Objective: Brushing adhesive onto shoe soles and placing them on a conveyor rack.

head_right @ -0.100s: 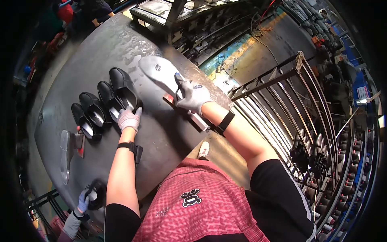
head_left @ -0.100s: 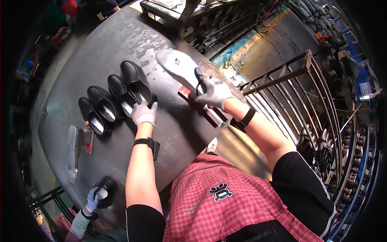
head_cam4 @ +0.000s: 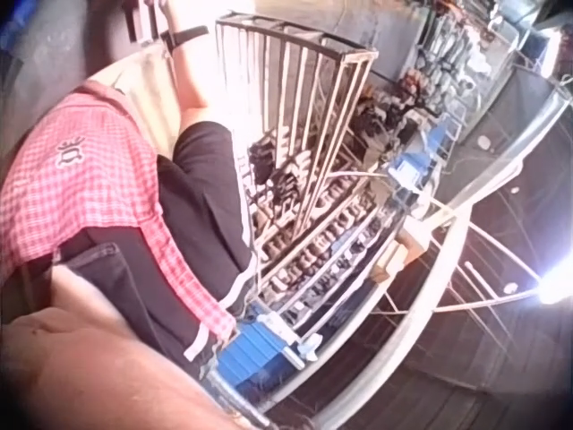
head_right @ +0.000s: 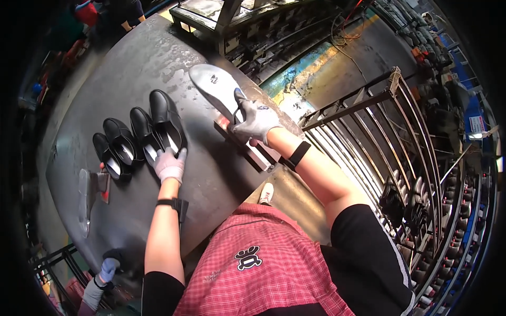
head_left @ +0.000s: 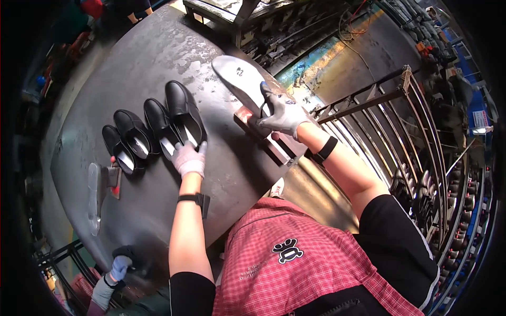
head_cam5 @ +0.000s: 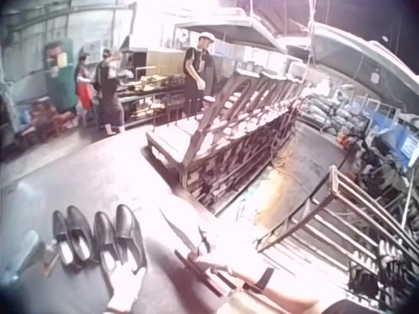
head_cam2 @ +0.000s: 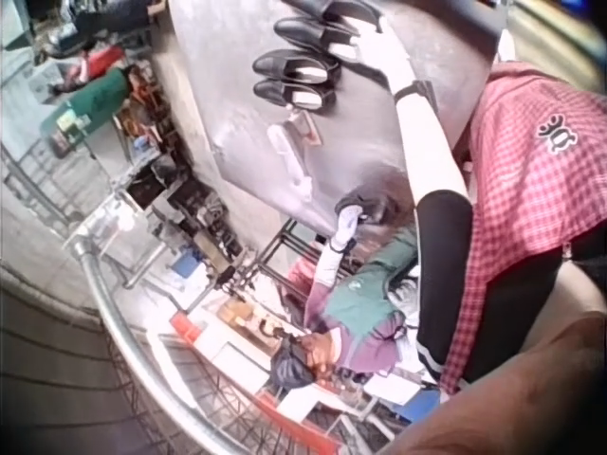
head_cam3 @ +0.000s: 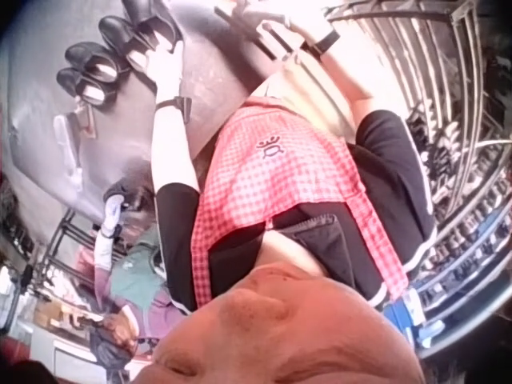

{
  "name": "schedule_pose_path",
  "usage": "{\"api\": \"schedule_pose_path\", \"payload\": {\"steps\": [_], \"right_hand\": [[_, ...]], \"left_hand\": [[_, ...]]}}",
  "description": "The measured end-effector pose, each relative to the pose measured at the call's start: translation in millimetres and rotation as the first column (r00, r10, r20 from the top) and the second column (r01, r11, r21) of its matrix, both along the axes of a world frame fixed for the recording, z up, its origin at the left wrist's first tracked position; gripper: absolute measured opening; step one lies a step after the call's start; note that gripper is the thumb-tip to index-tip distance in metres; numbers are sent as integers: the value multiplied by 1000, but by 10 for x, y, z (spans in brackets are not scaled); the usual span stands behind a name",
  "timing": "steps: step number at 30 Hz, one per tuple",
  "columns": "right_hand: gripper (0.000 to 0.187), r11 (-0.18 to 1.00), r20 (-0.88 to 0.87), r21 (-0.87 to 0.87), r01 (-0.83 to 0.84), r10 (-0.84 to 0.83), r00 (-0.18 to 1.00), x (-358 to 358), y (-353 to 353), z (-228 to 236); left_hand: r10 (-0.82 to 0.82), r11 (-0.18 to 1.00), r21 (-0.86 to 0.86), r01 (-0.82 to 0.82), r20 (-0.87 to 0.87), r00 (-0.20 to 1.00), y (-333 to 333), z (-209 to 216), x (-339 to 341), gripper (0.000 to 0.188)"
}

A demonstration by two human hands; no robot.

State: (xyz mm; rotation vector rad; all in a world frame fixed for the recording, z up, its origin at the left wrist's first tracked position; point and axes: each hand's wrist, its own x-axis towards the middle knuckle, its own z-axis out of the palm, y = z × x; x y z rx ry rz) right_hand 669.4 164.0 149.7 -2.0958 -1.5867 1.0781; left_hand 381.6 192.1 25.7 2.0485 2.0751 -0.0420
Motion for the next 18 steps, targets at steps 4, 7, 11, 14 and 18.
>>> {"api": "schedule_pose_path", "payload": {"steps": [4,7,11,14,18], "right_hand": [[90,989,185,149,7,-35,982,38,-12,-105],[90,989,246,143,32,-67,967,1,-51,-281],[86,988,337,91,-122,85,938,38,-156,-242],[86,992,330,28,-125,108,938,167,-386,-233],[94,996,253,75,-47,27,967,392,-882,-303]], "left_hand": [[-29,998,62,32,-42,999,-820,-73,-79,50],[-109,993,33,112,-72,991,-1407,101,-39,49],[-45,956,294,-8,174,984,-1978,-51,-302,65],[233,905,270,-328,330,915,-2057,-87,-464,65],[751,626,-331,-706,500,431,-1967,-323,-656,63]]}}
